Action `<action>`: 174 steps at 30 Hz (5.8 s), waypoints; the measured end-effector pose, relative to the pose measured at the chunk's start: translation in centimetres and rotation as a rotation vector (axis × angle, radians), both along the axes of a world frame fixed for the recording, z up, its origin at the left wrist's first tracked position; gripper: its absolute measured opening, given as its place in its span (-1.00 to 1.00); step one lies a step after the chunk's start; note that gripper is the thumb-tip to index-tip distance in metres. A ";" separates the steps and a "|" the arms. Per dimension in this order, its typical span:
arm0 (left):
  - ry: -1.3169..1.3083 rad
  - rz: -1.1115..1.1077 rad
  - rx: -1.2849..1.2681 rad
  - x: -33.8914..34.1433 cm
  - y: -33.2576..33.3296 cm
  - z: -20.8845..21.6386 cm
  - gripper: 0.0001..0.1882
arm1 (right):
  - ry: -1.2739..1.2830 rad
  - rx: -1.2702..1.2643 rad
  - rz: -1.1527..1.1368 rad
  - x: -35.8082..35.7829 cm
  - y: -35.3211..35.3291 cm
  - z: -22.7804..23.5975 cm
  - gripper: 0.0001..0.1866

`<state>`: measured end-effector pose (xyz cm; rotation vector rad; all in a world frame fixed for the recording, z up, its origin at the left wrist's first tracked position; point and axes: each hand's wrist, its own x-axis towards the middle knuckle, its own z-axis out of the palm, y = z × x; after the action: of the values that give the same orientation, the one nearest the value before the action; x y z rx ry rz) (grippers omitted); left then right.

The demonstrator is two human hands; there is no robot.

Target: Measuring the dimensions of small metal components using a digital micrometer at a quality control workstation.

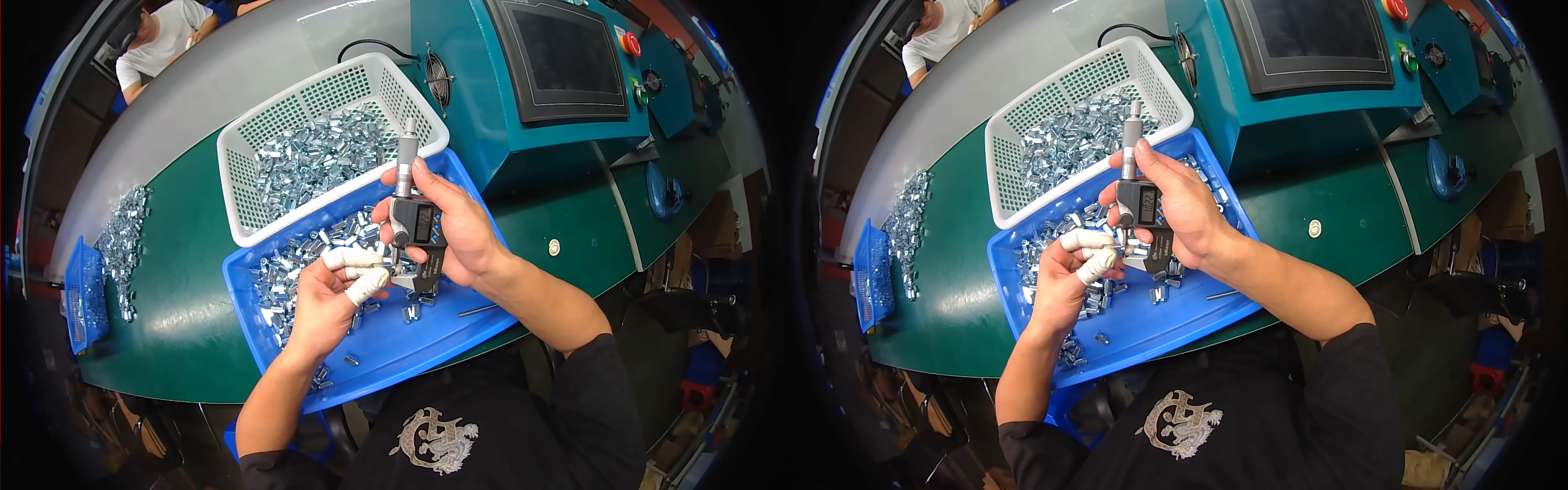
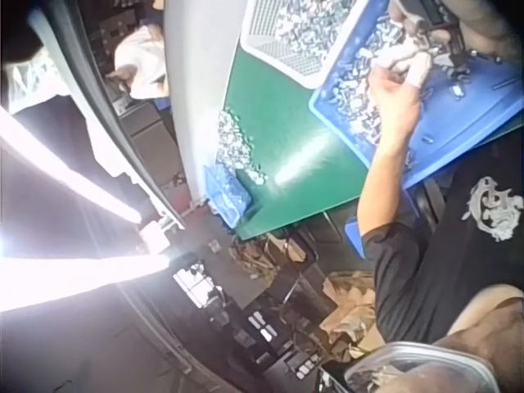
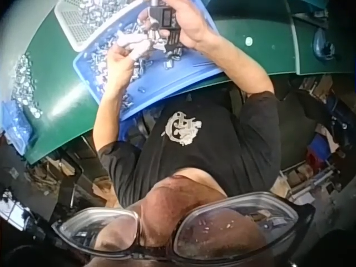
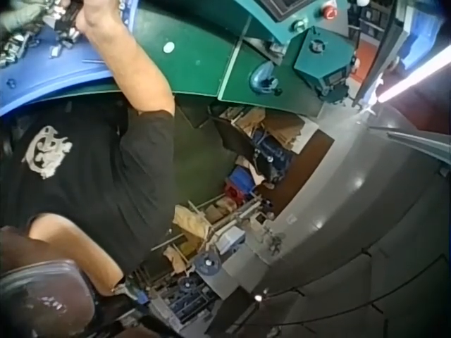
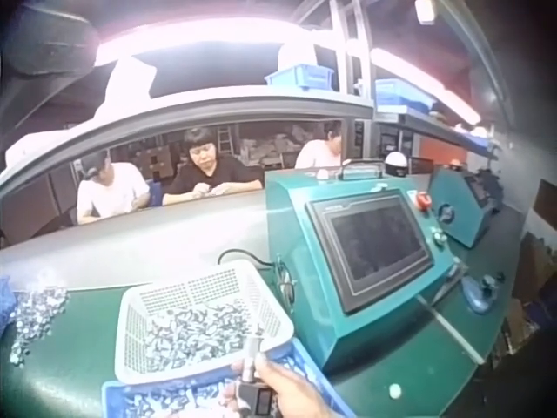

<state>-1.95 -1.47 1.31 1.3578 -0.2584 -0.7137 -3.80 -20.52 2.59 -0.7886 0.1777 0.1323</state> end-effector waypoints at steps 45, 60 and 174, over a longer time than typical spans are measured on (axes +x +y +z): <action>-0.493 0.464 0.088 3.4 1.5 0.5 -0.55 | 0.036 -0.103 0.044 -0.3 0.3 0.8 -0.55; -0.883 -0.237 0.843 0.6 0.9 -0.9 -0.83 | 0.061 -0.133 0.025 -0.4 0.7 0.7 -0.57; -0.351 0.243 0.172 2.8 1.7 -1.3 -0.78 | -0.024 -0.176 0.150 5.4 2.6 -0.5 -0.56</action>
<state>0.83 0.27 -0.03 1.6459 -0.3084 -0.2961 1.63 -17.92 2.04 -0.9785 0.1083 0.2513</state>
